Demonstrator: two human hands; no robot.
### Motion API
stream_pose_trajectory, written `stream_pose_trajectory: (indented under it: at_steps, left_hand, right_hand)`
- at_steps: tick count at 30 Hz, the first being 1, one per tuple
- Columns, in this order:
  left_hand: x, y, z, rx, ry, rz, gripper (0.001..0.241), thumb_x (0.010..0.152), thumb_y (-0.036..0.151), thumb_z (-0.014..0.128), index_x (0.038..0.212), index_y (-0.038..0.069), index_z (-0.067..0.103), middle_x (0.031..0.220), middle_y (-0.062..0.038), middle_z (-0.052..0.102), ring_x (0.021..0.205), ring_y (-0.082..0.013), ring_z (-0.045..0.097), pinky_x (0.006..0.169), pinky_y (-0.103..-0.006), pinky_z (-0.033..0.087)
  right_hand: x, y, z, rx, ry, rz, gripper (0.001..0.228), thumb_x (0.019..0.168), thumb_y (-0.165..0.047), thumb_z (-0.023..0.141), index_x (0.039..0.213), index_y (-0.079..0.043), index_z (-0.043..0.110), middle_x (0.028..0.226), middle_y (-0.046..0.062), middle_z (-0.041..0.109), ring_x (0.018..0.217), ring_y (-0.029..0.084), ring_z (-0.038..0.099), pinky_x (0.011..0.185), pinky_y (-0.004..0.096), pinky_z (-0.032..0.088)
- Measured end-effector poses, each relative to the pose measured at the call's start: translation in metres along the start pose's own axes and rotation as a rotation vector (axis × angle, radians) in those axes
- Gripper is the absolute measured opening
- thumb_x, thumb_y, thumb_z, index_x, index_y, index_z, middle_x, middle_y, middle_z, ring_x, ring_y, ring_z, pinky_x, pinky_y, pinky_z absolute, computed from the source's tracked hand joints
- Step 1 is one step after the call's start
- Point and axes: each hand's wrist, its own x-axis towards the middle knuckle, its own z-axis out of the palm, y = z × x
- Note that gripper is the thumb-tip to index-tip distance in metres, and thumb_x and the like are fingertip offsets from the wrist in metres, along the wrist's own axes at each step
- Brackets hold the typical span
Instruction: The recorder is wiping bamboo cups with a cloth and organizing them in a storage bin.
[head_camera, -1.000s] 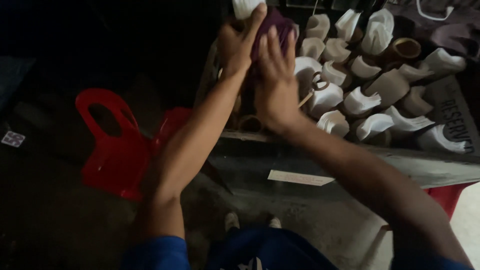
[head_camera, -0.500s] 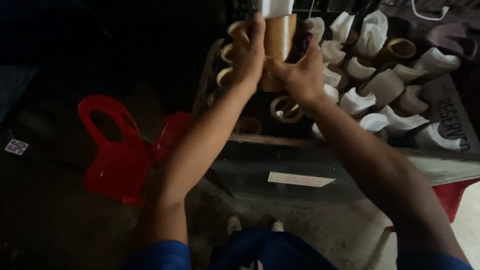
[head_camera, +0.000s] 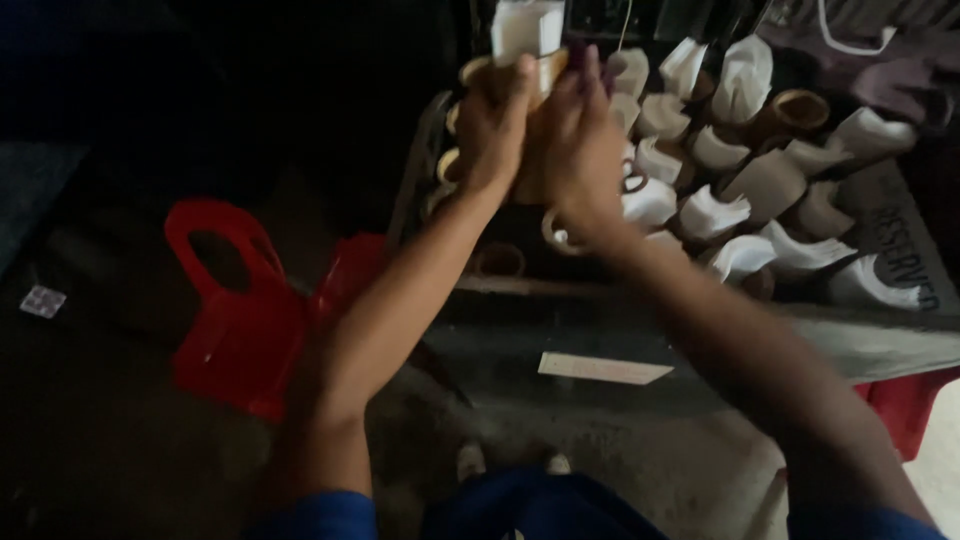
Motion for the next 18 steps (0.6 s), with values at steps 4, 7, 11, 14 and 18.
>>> stream_pose_trajectory:
  at_steps: [4,7,11,14,18]
  left_hand:
    - [0.013,0.006,-0.011,-0.015,-0.036,0.026,0.082,0.091,0.08,0.049,0.113,0.006,0.076,0.108,-0.013,0.08,0.1,-0.0242,0.076,0.084,-0.0384,0.057]
    - [0.001,0.016,-0.016,-0.115,-0.086,0.114,0.082,0.094,0.08,0.05,0.12,0.005,0.075,0.116,-0.014,0.077,0.108,-0.026,0.074,0.091,-0.0398,0.057]
    - [-0.003,0.013,-0.016,-0.137,-0.074,-0.167,0.084,0.097,0.077,0.05,0.129,0.001,0.065,0.12,-0.021,0.063,0.113,-0.037,0.062,0.09,-0.0477,0.052]
    - [0.003,0.008,-0.014,-0.25,-0.124,-0.196,0.087,0.093,0.08,0.046,0.137,0.005,0.057,0.124,-0.015,0.063,0.118,-0.0315,0.062,0.093,-0.0457,0.053]
    - [0.01,0.004,-0.008,-0.065,-0.043,-0.134,0.086,0.089,0.081,0.045,0.134,0.009,0.058,0.12,-0.008,0.067,0.113,-0.025,0.067,0.09,-0.0421,0.056]
  right_hand:
    - [-0.007,0.039,0.022,-0.396,0.302,-0.592,0.058,0.107,-0.017,0.047,0.158,-0.004,0.024,0.145,0.029,0.055,0.133,0.042,0.058,0.11,0.047,0.047]
    - [0.021,0.052,0.02,-0.589,0.481,-1.024,0.049,0.111,-0.01,0.047,0.155,0.002,0.031,0.145,0.035,0.054,0.134,0.048,0.055,0.112,0.049,0.046]
    - [0.067,0.038,-0.012,-0.042,0.007,-0.375,0.041,0.112,-0.027,0.043,0.141,0.001,0.052,0.135,0.023,0.064,0.126,0.036,0.063,0.111,0.046,0.051]
    - [0.08,0.047,-0.024,0.492,-0.297,-0.098,0.046,0.11,-0.038,0.046,0.136,-0.002,0.058,0.127,0.015,0.069,0.121,0.029,0.067,0.108,0.044,0.053]
    - [0.092,0.094,-0.004,0.709,-0.261,-0.163,0.047,0.112,-0.038,0.055,0.135,0.003,0.06,0.12,0.013,0.073,0.114,0.027,0.07,0.103,0.043,0.057]
